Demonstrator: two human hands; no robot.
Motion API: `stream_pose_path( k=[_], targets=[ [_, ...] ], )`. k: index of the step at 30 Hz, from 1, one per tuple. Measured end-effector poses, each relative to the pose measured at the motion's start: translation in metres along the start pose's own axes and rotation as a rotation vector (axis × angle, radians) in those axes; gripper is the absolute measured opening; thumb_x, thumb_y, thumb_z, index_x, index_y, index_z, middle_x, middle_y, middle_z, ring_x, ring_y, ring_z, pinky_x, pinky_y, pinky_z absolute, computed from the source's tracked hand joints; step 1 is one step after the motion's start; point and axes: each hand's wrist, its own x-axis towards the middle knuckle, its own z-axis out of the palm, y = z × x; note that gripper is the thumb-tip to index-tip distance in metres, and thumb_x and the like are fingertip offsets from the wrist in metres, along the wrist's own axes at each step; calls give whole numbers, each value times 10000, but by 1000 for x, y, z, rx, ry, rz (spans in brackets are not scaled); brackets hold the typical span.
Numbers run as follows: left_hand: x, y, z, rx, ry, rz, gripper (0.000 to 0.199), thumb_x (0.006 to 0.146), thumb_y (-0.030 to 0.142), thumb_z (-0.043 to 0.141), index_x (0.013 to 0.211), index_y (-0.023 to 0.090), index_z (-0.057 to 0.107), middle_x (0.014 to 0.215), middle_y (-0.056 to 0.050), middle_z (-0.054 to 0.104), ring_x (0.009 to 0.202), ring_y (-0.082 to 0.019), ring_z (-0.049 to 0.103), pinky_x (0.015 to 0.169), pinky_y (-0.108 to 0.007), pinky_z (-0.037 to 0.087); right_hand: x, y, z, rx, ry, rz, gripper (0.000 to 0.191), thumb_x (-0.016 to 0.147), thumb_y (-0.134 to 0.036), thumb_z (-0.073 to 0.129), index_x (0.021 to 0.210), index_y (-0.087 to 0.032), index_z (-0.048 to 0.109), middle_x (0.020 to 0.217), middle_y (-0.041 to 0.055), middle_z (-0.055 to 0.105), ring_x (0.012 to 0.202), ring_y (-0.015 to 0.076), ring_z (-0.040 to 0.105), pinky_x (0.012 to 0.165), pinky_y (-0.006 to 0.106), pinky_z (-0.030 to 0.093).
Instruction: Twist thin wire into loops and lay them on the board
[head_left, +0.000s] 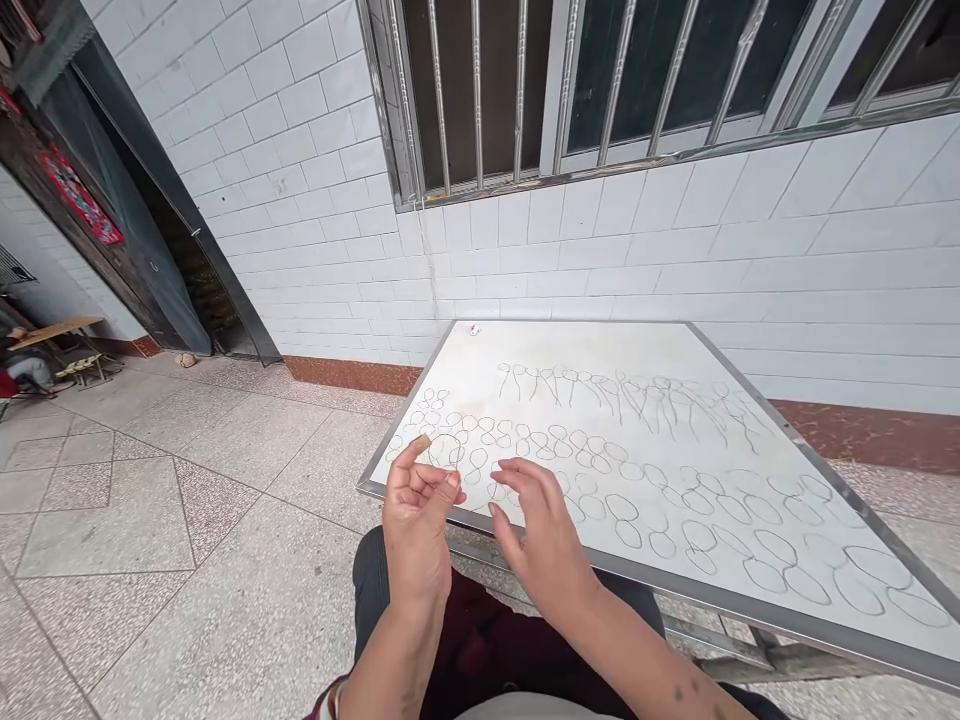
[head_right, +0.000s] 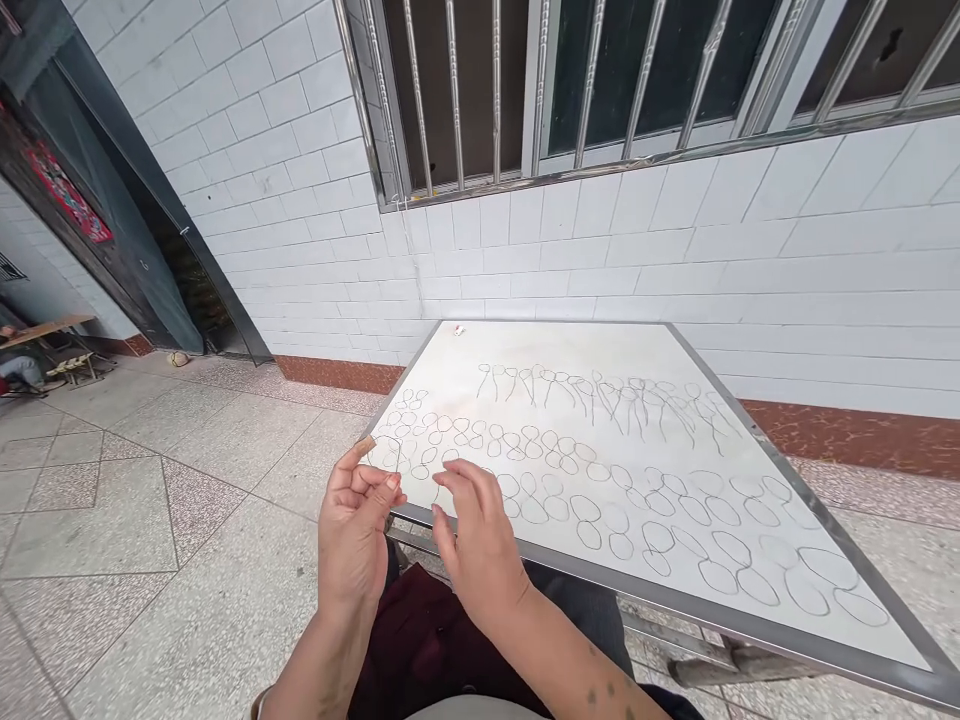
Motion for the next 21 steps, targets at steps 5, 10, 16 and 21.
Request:
stream_pose_path(
  k=[5, 10, 16, 21],
  targets=[
    [-4, -7, 1, 53, 5, -30, 474, 775, 189, 727, 1216, 231, 559, 737, 48, 561, 736, -81, 537, 780, -216, 445, -1, -5, -1, -398, 80, -326, 487, 884, -176, 617, 1336, -159, 434, 1220, 134, 603, 1246, 296, 482, 1071, 546, 369],
    [-9, -9, 2, 50, 0, -58, 455, 780, 193, 722, 1205, 232, 565, 736, 52, 561, 732, -77, 543, 821, -224, 437, -5, -5, 5, -324, -7, -306, 350, 915, -147, 557, 1252, -149, 461, 1099, 113, 640, 1101, 242, 585, 1063, 520, 402],
    [-12, -19, 1, 28, 46, -69, 430, 765, 210, 735, 1169, 236, 591, 754, 46, 557, 709, -80, 532, 753, -212, 445, -11, 4, 14, -344, -111, -240, 151, 946, -80, 428, 1019, -183, 510, 697, -22, 580, 643, 137, 585, 1057, 508, 432],
    [-10, -29, -4, 70, 97, -25, 399, 774, 216, 725, 1153, 236, 602, 757, 41, 559, 734, -89, 528, 748, -203, 443, -17, 8, 23, -390, -171, -212, 186, 941, -72, 391, 956, -208, 517, 647, -22, 536, 601, 152, 550, 982, 476, 499]
  ],
)
